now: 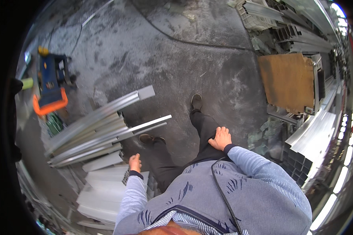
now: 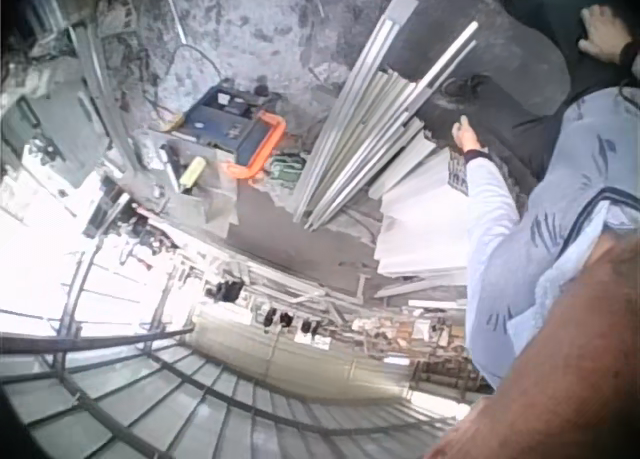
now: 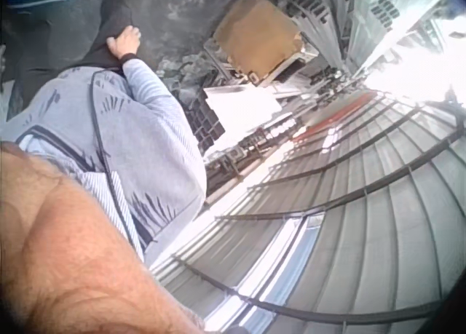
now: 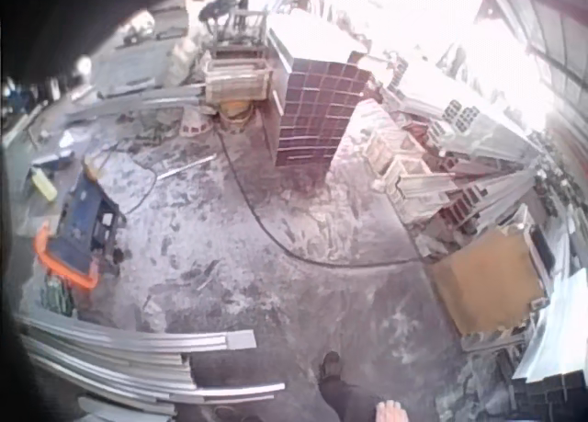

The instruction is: The person repeatedly picks up long aluminum profiles from the floor, lifts them, and places them back down in a nearby stack. The person handles the profiles one at a time, repositioning them between the floor and the stack without using any tools.

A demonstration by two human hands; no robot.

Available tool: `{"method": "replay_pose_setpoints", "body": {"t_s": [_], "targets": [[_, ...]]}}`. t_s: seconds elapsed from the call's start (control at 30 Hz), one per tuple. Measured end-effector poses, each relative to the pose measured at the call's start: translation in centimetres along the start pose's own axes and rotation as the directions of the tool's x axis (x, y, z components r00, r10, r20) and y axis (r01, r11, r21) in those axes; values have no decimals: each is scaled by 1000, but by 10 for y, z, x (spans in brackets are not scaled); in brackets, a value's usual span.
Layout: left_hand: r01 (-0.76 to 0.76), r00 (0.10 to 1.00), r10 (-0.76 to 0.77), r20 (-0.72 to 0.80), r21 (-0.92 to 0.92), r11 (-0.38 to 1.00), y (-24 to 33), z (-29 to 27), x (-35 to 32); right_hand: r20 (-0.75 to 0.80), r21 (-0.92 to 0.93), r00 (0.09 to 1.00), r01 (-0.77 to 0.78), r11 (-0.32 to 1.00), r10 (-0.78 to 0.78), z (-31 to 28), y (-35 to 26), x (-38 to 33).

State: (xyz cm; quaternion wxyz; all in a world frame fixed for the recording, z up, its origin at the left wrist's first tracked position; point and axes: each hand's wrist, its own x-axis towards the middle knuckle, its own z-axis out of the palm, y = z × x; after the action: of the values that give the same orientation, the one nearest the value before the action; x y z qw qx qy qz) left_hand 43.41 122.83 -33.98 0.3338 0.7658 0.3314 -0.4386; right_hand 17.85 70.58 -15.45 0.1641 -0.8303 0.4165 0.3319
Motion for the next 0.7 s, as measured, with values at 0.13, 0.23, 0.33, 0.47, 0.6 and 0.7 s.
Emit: {"method": "replay_pose_setpoints", "body": {"t_s": [0.13,0.23,0.33,0.47,0.6,0.7], "targets": [[44,997,-43,58,-28,999,79,65,-117,36,249,999,1,969,-11,-29,61,43],[19,990,-15,137,-29,999,140,123,-204,165,370,986,-58,927,-4,-51,110,64],[-93,972,73,221,79,993,218,176,-260,282,572,959,-138,808,-36,-64,161,84],[-298,938,232,259,256,919,315,233,-296,308,691,939,-333,642,156,-66,225,94],[-338,926,250,283,327,882,394,271,-291,240,751,927,-365,550,287,-68,284,89],[-342,930,247,271,394,853,436,301,-274,308,757,869,-471,452,387,-65,317,85]]}}
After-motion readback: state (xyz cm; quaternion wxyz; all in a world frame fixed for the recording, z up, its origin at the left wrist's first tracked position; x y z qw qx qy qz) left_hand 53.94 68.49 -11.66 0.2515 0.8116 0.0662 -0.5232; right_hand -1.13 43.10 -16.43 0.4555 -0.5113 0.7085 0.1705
